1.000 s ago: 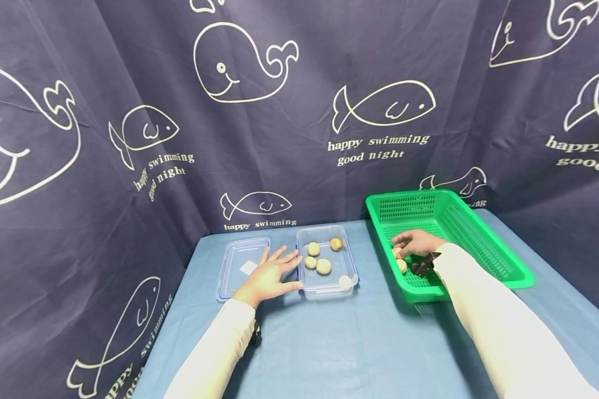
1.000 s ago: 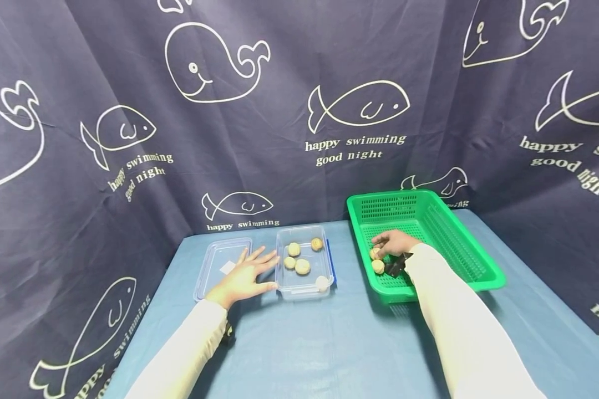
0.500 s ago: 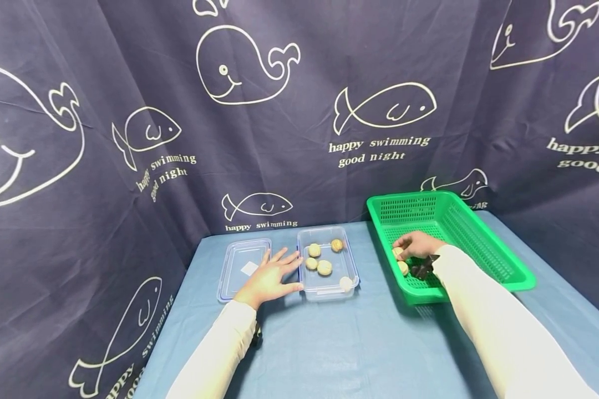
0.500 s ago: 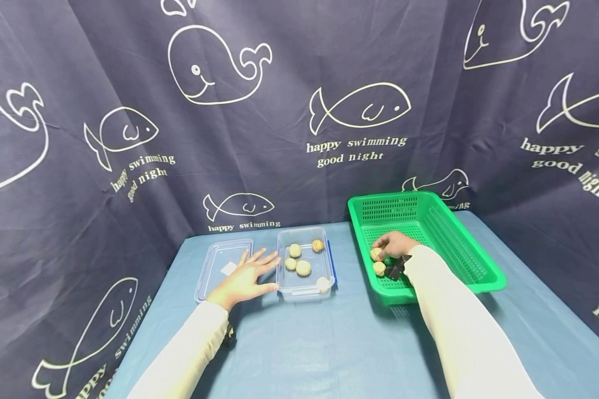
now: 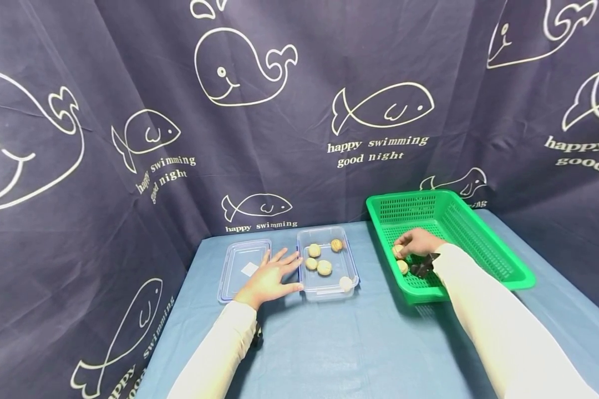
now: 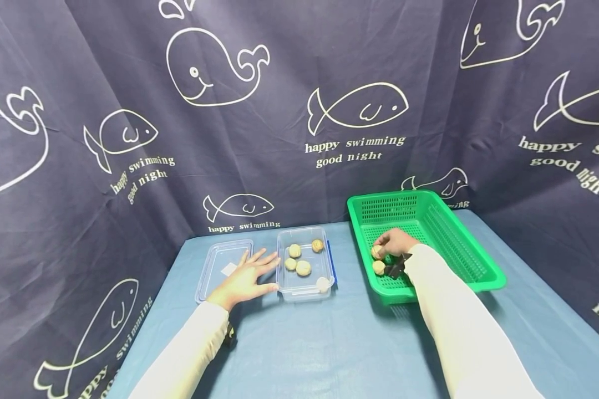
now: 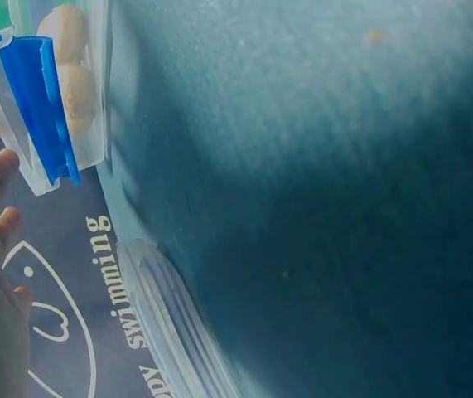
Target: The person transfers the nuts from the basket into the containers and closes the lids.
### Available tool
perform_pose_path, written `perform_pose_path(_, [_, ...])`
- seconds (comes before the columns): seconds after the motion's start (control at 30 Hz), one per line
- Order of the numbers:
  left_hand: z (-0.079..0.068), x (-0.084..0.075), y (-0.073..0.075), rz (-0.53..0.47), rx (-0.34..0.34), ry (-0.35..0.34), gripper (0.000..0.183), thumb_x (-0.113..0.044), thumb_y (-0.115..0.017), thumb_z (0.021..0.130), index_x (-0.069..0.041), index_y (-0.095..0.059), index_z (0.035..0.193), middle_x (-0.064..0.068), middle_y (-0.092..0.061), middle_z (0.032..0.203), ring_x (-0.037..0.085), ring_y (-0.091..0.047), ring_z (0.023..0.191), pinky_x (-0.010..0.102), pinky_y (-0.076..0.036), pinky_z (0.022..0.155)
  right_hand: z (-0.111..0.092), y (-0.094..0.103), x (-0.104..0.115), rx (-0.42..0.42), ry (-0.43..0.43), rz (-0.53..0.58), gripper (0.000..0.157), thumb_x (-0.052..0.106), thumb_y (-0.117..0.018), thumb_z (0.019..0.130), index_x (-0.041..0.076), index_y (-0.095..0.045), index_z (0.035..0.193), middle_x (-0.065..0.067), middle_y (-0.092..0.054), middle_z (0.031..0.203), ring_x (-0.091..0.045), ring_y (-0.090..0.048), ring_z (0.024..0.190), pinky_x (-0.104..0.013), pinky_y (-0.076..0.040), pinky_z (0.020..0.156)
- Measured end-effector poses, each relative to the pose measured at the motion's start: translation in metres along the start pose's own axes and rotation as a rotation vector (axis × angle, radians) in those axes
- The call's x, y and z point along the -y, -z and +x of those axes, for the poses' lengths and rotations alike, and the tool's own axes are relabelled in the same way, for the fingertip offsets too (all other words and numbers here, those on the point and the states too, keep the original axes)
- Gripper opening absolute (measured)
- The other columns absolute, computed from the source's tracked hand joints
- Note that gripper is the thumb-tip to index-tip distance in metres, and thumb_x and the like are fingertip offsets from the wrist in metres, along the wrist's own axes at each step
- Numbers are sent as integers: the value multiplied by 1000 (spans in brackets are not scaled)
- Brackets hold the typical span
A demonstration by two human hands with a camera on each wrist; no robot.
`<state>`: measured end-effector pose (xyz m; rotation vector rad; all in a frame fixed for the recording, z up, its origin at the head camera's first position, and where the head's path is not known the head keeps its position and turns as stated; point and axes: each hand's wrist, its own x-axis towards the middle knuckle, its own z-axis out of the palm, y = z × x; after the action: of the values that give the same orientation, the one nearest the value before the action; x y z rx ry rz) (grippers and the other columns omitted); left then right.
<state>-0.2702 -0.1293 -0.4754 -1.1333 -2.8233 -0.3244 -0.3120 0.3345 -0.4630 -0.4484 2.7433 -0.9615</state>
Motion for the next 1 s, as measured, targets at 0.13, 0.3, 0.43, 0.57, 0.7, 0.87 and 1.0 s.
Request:
perform_pose_path(0.13, [0,-1,2,-9,5,-10,78,-61,-63,91,-14,-47,152,3,-39,159,37,-25,151,66,-1,118,1,2,0,-52,18,21,44,14,-80,84,-11,-68,118,-17,-74,103,-18,-66,91,-38,-53,84])
perform_pose_path(0.3, [0,-1,1,-5,11,-14,78,-61,-62,92,-14,-48,152,4,-41,158,37,-24,151,67,-1,118,0,6,7,-111,29,55,43,15,-79,85,-10,-69,118,-19,-74,106,-20,-67,93,-33,-52,83])
perform_pose_path(0.43, [0,-2,1,-9,9,-8,78,-61,-62,92,-14,-48,152,3,-40,159,34,-22,152,65,-1,119,-1,9,14,-160,15,77,44,17,-80,86,-9,-69,119,-20,-74,109,-25,-68,99,-33,-52,85])
perform_pose_path(0.57, [-1,-3,2,-23,4,-11,77,-59,-63,92,-13,-48,152,4,-41,158,34,-22,152,65,0,119,0,10,19,-199,0,125,46,18,-81,86,-8,-68,122,-21,-73,112,-29,-67,103,-33,-52,87])
perform_pose_path(0.7, [-1,-2,2,-27,2,-10,77,-59,-64,91,-13,-48,152,4,-41,158,35,-23,152,66,-1,118,2,11,25,-220,-16,154,49,19,-79,88,-7,-65,127,-21,-72,115,-29,-67,105,-31,-51,86])
perform_pose_path(0.87, [0,0,1,-20,-1,-3,78,-60,-64,91,-15,-48,152,2,-40,159,34,-23,152,66,0,118,4,12,35,-260,-6,198,48,17,-76,91,-8,-63,130,-25,-69,120,-30,-65,108,-29,-50,86])
perform_pose_path(1.0, [2,2,-1,-21,-5,-8,78,-60,-65,90,-15,-49,152,2,-41,158,36,-25,151,66,-1,118,5,15,43,-287,2,217,49,17,-76,92,-9,-61,132,-27,-67,124,-31,-64,110,-28,-48,86])
